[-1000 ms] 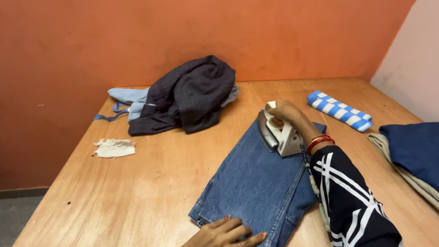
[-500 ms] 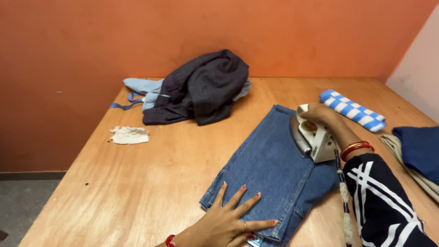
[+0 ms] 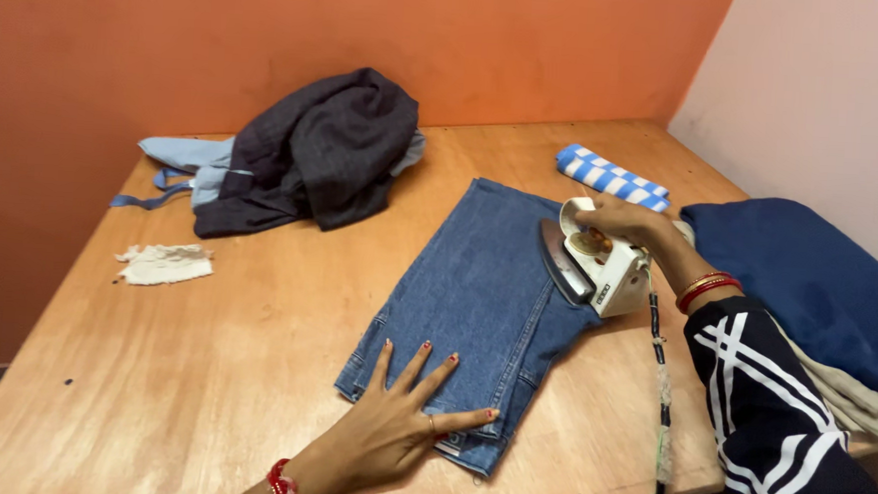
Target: The person irons a pair of blue jeans on a wooden table. They smooth the fabric with one hand while moving a white iron with the other, covering the legs and waistband. The jeans are folded in half and ironed again before being set aside.
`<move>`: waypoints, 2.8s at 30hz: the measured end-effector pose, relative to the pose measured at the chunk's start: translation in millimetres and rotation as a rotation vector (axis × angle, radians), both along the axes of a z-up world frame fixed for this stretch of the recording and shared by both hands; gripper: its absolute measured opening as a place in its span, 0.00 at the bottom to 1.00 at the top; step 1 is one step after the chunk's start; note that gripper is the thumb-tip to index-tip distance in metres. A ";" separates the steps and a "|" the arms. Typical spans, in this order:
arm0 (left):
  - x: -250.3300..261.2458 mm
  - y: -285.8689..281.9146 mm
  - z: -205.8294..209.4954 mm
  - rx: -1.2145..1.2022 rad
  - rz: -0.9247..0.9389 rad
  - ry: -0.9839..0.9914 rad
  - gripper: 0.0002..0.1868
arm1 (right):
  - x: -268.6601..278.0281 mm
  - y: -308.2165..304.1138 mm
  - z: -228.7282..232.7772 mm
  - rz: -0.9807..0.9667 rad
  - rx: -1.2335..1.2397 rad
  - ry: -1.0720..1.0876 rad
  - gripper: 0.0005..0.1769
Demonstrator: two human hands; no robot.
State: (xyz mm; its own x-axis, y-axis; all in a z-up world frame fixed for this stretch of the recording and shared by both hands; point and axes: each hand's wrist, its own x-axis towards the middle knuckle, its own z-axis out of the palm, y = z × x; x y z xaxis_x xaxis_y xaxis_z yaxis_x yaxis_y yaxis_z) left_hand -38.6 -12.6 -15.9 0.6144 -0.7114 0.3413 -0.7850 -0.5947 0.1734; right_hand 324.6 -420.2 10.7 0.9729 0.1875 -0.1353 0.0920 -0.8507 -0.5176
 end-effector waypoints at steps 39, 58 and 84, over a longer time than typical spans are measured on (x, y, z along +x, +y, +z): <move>-0.1 -9.1 -9.1 -0.008 -0.099 0.208 0.34 | -186.5 60.2 105.8 0.399 -0.328 0.327 0.37; -3.4 -10.6 -6.4 -0.029 -0.071 0.156 0.31 | -131.7 13.9 81.1 0.017 -0.461 0.122 0.24; 4.5 -10.4 -15.9 -0.048 -0.094 0.106 0.31 | -79.5 15.9 54.9 -0.016 -0.419 0.207 0.25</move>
State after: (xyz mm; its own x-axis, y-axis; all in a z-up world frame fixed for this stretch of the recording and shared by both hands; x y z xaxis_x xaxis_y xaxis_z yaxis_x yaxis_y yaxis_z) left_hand -34.1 -23.0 -31.8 0.5800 -0.7521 0.3129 -0.8128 -0.5082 0.2849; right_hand 245.1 -404.3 65.6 0.9199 0.0603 -0.3876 0.0081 -0.9908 -0.1349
